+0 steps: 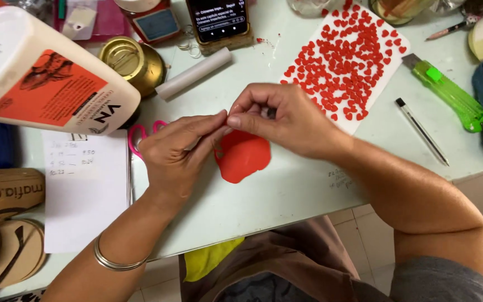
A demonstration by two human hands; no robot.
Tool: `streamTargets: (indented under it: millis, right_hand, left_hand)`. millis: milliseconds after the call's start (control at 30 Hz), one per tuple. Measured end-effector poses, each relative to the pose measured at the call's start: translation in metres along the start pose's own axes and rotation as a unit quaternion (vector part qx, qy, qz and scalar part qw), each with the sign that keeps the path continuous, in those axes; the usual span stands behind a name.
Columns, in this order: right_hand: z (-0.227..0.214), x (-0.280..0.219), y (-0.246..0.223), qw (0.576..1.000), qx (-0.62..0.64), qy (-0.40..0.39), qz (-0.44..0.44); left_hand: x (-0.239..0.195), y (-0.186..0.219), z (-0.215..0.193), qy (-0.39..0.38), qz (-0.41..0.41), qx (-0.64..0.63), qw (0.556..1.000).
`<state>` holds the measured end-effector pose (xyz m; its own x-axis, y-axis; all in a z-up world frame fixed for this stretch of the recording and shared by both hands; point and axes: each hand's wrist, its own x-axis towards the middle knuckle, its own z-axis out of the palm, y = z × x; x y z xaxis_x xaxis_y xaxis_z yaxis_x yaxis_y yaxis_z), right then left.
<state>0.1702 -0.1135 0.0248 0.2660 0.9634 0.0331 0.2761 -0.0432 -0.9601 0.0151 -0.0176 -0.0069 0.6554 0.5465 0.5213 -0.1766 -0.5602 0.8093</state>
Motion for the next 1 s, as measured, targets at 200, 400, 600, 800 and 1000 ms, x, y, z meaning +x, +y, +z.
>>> streamTargets:
  millis: [200, 400, 600, 800, 1000]
  right_hand:
    - [-0.078, 0.0, 0.014, 0.982, -0.186, -0.036, 0.02]
    - [-0.105, -0.03, 0.008, 0.958, -0.255, 0.034, 0.128]
    - [-0.099, -0.052, 0.001, 0.898, -0.365, -0.022, 0.244]
    - [-0.096, -0.06, 0.008, 0.845, -0.419, -0.072, 0.325]
    - [-0.097, -0.067, 0.006, 0.86, -0.437, -0.001, 0.262]
  left_hand:
    - [-0.001, 0.003, -0.001, -0.022, 0.028, 0.035, 0.999]
    - [0.002, 0.005, -0.002, -0.049, 0.064, 0.068, 0.994]
    - [0.003, 0.007, -0.002, -0.067, 0.065, 0.059, 0.994]
    - [0.004, 0.008, -0.002, -0.078, 0.059, 0.055, 0.994]
    - [0.01, 0.005, -0.009, -0.09, 0.032, 0.095, 0.991]
